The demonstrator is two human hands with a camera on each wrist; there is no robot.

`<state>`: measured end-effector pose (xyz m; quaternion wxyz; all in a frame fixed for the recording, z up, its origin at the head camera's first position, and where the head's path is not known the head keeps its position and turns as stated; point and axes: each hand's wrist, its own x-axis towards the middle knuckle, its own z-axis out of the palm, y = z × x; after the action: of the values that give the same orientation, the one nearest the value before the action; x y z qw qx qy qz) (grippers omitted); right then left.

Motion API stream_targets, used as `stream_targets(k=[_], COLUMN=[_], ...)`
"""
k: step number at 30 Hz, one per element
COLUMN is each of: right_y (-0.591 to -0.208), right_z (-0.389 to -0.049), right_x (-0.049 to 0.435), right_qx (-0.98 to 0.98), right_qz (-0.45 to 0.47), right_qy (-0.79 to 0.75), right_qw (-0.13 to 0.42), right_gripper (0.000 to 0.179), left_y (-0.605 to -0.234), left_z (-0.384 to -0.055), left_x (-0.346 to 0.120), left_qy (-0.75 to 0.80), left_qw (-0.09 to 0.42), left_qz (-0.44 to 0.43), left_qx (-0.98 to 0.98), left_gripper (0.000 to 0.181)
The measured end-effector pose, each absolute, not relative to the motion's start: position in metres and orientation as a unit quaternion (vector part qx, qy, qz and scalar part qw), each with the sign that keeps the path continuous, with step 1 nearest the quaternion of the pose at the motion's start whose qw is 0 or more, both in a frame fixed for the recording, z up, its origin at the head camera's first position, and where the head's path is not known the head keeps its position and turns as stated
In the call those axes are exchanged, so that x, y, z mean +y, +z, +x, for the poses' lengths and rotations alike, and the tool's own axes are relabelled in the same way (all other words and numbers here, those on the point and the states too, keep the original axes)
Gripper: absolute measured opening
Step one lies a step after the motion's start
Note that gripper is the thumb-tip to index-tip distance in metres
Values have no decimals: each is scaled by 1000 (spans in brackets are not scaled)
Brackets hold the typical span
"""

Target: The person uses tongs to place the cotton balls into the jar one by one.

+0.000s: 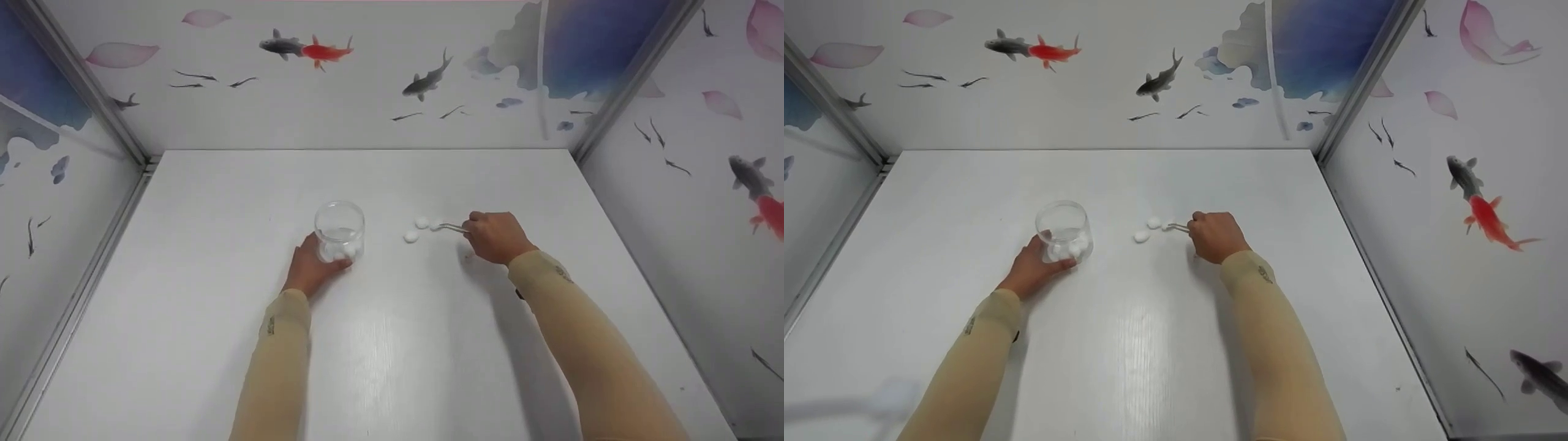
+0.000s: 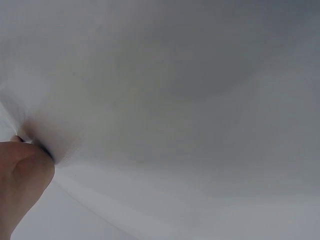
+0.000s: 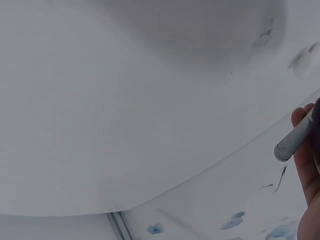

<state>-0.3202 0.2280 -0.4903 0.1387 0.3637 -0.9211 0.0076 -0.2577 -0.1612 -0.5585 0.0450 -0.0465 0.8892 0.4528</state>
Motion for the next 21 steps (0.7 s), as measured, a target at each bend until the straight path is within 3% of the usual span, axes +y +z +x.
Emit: stream_targets(k=[21], right_y=[-499], right_z=[-337], right_x=[212], right_qx=[-943], right_qz=[305], right_qy=[-38], right_qw=[125], right_gripper=[10], left_y=[-560], left_z=[-259], left_x=[-161], left_qy=[450], left_qw=[46], left_qz=[-67], left_qx=[889], left_gripper=[105])
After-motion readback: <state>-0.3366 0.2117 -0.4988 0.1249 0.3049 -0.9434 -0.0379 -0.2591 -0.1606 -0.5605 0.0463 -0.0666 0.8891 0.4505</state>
